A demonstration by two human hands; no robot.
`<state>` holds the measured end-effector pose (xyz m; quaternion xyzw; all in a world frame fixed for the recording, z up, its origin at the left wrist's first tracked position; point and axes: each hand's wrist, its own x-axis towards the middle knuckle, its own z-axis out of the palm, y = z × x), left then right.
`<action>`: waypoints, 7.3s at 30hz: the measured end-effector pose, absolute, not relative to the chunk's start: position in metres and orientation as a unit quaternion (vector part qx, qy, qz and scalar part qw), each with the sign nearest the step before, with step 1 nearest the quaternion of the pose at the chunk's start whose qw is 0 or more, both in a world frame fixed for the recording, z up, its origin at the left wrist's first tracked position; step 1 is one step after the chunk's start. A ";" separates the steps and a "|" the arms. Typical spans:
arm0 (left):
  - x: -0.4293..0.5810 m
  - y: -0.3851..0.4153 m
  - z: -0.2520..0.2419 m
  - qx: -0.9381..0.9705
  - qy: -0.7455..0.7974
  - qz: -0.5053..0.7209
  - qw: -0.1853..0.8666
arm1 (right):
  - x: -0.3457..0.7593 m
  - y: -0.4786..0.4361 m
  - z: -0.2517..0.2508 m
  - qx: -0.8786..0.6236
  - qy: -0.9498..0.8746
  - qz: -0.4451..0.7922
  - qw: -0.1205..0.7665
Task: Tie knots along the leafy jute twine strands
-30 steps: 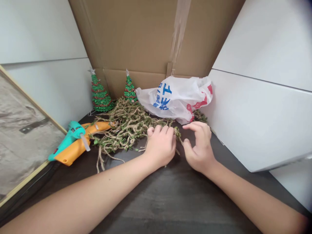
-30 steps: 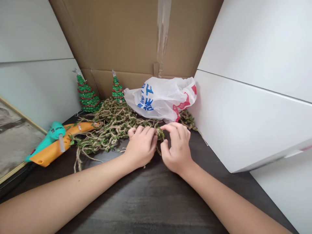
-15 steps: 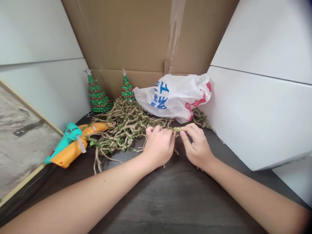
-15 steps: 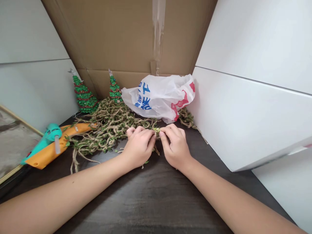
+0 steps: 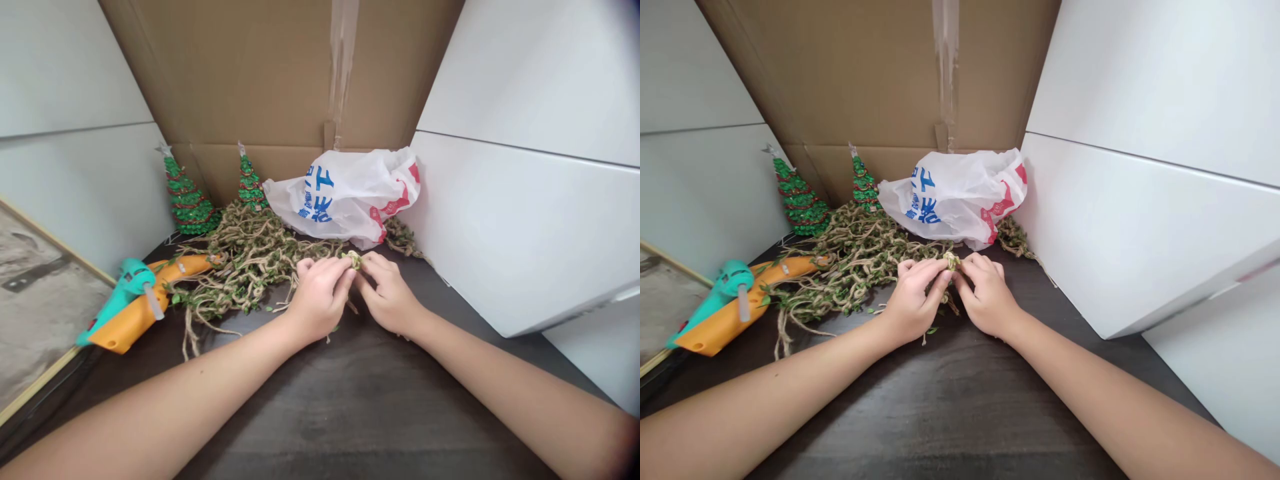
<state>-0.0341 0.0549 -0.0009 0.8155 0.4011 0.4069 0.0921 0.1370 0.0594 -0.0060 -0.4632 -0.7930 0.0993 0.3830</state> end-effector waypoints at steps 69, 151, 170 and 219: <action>-0.033 0.059 0.003 0.766 0.527 0.356 0.093 | 0.140 0.059 -0.001 -0.430 -0.729 0.162 0.507; -0.035 0.055 -0.001 0.771 0.528 0.350 0.060 | 0.137 0.055 -0.005 -0.434 -0.792 0.146 0.405; -0.032 0.056 0.000 0.783 0.512 0.340 0.093 | 0.138 0.056 -0.005 -0.440 -0.759 0.098 0.469; -0.034 0.053 0.006 0.812 0.426 0.354 0.184 | 0.136 0.052 -0.003 -0.364 -0.844 0.137 0.369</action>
